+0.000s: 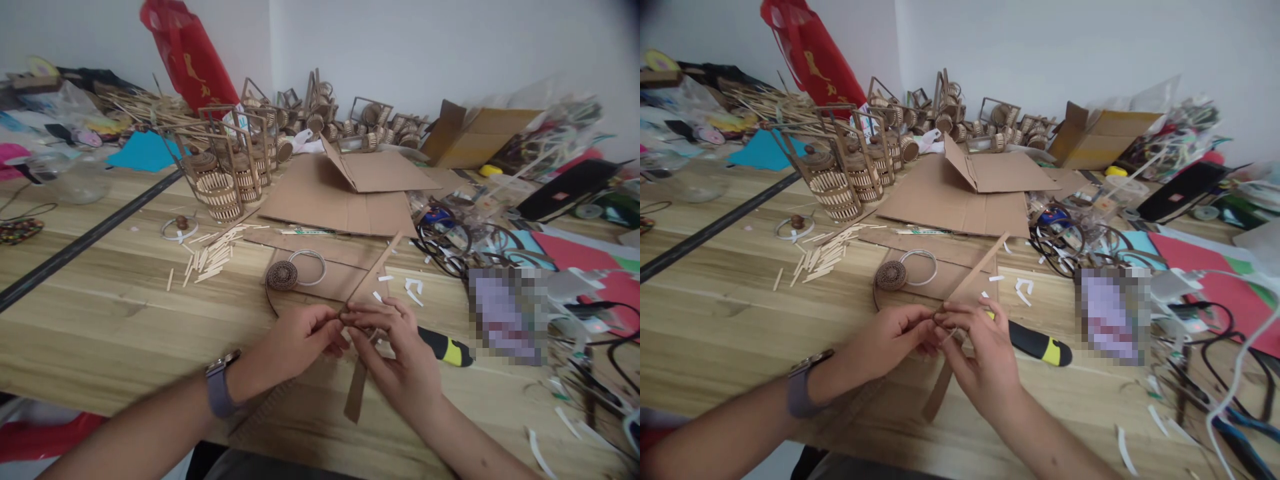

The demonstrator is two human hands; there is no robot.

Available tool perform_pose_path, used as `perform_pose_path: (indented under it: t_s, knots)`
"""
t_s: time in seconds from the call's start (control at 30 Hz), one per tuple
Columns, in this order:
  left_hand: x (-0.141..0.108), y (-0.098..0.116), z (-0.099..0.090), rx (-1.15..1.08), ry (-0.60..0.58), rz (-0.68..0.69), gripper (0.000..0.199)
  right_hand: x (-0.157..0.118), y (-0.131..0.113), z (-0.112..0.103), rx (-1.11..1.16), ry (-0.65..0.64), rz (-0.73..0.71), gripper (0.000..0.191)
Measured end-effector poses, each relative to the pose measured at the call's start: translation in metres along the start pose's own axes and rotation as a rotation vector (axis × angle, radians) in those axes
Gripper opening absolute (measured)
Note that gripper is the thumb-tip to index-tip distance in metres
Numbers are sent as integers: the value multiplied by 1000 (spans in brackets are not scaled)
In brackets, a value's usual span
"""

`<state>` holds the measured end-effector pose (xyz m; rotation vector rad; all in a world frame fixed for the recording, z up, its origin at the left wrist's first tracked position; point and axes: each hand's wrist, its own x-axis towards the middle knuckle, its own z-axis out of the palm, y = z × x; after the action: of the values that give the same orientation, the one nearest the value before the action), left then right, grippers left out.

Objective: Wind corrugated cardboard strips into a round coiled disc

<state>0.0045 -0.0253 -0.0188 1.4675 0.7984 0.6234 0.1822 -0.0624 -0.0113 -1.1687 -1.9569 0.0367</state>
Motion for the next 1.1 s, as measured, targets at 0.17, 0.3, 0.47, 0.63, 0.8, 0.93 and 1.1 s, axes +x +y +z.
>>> perform_pose_path:
  t_s: [0.17,0.3,0.47,0.63,0.8,0.93,1.1]
  knots:
    - [0,2,0,-28,-4,-13,38,-2,4,1,-3,-31,23,10]
    - [-3,4,1,5,0,-6,35,-3,3,3,18,-14,49,11]
    - [-4,6,1,38,-12,-8,31,-3,3,1,50,62,151,4]
    - [-5,5,0,-2,-41,-10,31,-4,6,1,250,65,317,4]
    - [-2,0,0,-32,-29,-16,38,-3,2,2,109,44,160,4]
    - [2,-1,0,-71,-13,-28,41,-1,2,2,-16,-15,27,7]
    - [1,-2,2,-78,-4,-31,37,-3,4,2,-13,-37,23,11]
